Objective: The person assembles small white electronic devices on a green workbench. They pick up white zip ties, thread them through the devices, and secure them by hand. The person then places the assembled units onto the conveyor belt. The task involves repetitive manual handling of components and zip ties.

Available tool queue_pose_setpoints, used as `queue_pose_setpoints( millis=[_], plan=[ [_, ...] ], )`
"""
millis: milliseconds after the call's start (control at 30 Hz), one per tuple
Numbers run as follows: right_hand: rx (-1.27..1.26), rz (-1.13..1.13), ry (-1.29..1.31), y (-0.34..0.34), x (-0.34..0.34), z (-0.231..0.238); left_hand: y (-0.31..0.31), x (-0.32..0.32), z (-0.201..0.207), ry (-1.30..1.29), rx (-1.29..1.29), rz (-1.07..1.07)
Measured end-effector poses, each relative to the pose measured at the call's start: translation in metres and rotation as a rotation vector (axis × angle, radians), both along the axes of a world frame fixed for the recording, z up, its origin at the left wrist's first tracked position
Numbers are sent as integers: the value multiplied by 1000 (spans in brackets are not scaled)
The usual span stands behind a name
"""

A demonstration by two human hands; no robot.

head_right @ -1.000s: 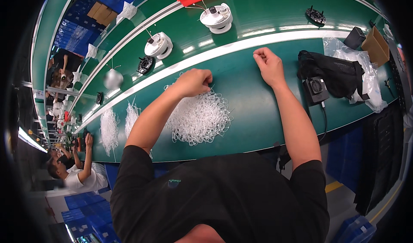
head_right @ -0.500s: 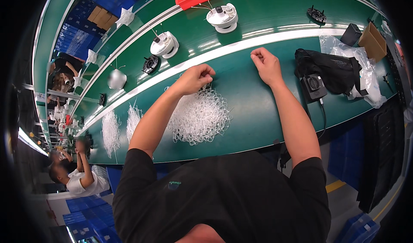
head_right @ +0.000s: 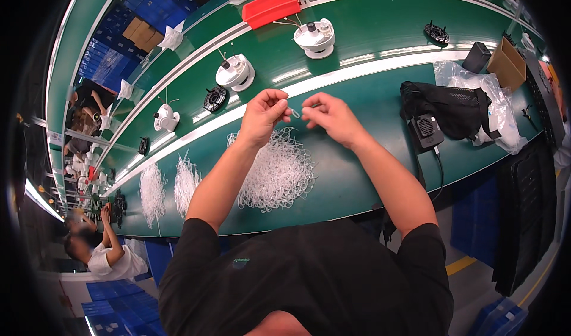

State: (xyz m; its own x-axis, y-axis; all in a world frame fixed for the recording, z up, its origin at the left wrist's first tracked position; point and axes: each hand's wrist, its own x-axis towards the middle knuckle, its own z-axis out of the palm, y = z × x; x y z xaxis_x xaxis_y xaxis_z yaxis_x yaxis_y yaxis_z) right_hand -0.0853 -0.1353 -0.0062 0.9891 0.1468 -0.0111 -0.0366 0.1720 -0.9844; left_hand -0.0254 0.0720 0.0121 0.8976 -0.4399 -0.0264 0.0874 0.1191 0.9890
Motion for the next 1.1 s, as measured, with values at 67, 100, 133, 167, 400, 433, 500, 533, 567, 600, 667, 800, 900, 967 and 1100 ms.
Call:
queue_pose_setpoints(
  millis=[67, 100, 133, 167, 400, 433, 500, 533, 567, 600, 667, 800, 900, 967, 1100],
  plan=[
    [120, 32, 93, 13, -8, 11, -3, -6, -3, -37, -41, 33],
    [178, 48, 138, 17, -10, 14, -4, -8, -5, -69, -47, 46],
    [218, 16, 134, 20, -10, 13, -4, -10, -5, -101, -53, 59],
    [169, -11, 77, 21, -8, 8, -2, -12, -4, -89, -32, 43],
    [-509, -166, -495, 13, -6, 9, 9, -20, -2, 78, 130, -149],
    [-588, -179, -606, 13, -6, 10, 9, -21, -2, 74, 146, -141],
    [-527, -195, -575, 19, -9, 14, 7, -23, -3, 66, 178, -125],
    [-510, -186, -537, 20, -11, 17, 6, -22, -6, 52, 174, -123],
    [-493, -176, -498, 20, -11, 20, 7, -21, -5, 38, 191, -136],
    [-487, -146, -485, 19, -11, 20, 8, -20, -4, 25, 209, -151],
    [-475, -86, -457, 15, -9, 21, 10, -18, -3, 38, 194, -188],
    [-405, -54, -394, 16, -8, 19, 16, -14, -4, 165, 70, -291],
    [-421, -122, -397, 19, -9, 13, 17, -15, -6, 302, -49, -356],
    [-498, -166, -504, 15, -5, 3, 17, -11, -8, 334, -89, -375],
    [-533, -239, -425, -1, 3, -21, 17, 8, -4, 392, -204, -186]
  ],
)
